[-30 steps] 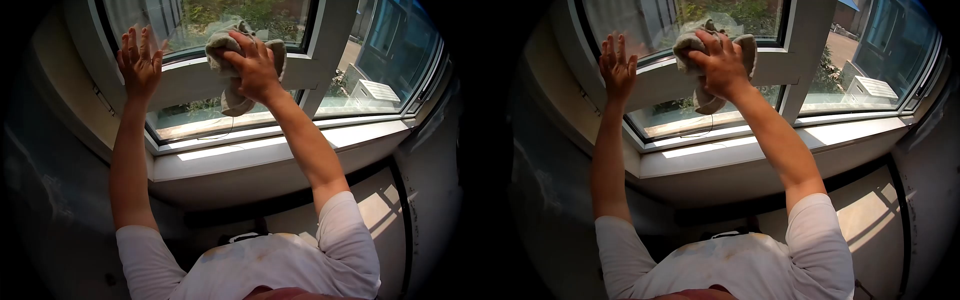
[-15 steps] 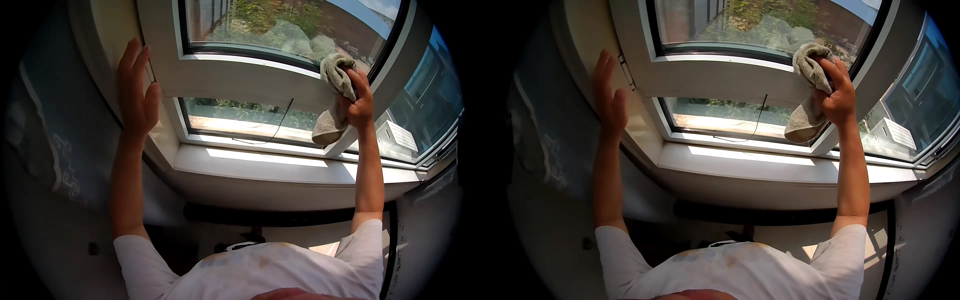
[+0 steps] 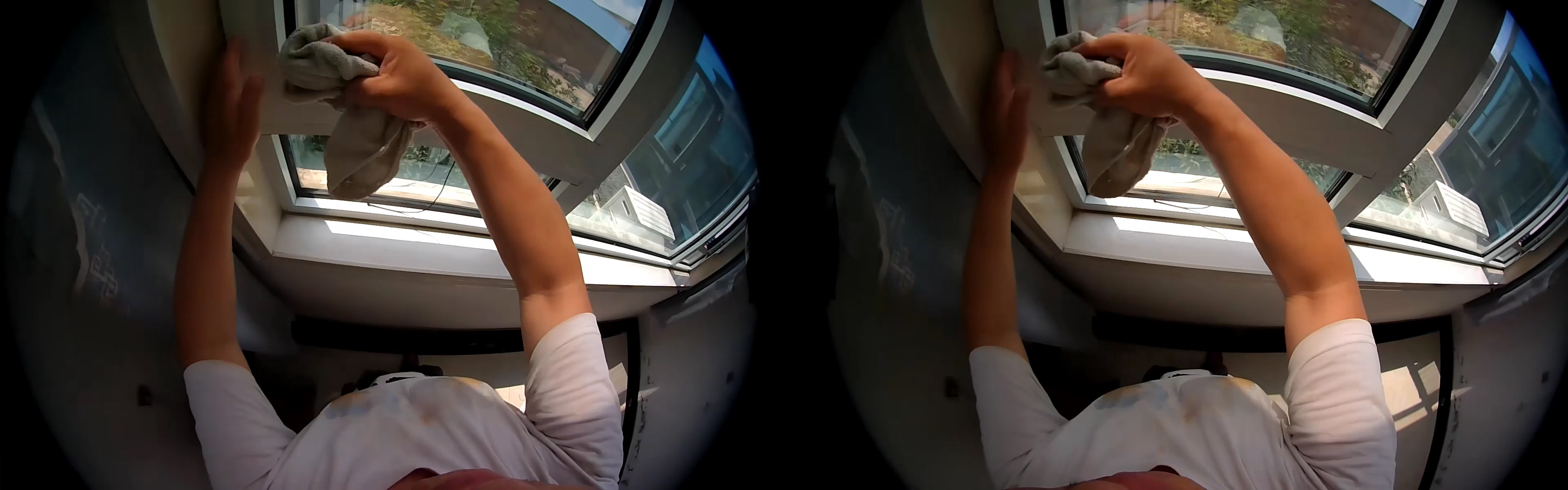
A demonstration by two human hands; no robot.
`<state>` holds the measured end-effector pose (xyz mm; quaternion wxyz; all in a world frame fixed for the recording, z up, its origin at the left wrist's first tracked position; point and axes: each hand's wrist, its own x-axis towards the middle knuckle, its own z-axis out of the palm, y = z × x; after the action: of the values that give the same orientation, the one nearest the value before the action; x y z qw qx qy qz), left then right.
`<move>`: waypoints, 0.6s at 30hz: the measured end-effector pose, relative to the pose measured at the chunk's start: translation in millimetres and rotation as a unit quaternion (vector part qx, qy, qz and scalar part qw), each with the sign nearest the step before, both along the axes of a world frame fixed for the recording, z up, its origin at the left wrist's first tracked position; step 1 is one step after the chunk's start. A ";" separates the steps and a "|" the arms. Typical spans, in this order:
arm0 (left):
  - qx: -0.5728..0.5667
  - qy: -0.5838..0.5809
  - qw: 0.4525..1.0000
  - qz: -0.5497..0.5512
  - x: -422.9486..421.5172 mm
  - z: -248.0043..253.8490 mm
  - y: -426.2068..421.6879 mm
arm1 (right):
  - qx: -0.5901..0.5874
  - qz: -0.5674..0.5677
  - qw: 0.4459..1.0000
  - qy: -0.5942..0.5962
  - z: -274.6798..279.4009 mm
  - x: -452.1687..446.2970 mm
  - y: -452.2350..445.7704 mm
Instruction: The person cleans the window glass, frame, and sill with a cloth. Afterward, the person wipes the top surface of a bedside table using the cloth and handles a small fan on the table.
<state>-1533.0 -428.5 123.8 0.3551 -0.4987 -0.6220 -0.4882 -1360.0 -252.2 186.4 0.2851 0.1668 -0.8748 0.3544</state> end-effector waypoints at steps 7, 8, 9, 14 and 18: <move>-0.017 0.050 0.999 0.012 3.4 4.5 -3.5 | -0.198 0.017 0.980 -0.011 71.7 47.3 48.9; -0.009 0.062 0.998 0.024 2.7 3.5 -2.2 | -0.200 0.020 0.980 -0.013 69.3 41.0 44.2; 0.000 0.076 0.996 0.037 1.2 3.0 -1.4 | -0.165 0.009 0.986 -0.003 64.6 30.5 38.3; 0.013 0.125 0.991 0.043 -3.6 1.4 4.5 | 0.210 -0.167 0.962 0.047 8.2 -2.8 -4.5; -0.026 0.128 0.990 0.056 -18.5 -2.8 -3.0 | 0.011 0.061 0.998 0.018 19.2 35.2 -1.7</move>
<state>-1551.5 -431.4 121.0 0.4455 -0.5308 -0.6104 -0.3836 -1324.8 -253.9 205.6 0.2769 0.2288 -0.8616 0.3587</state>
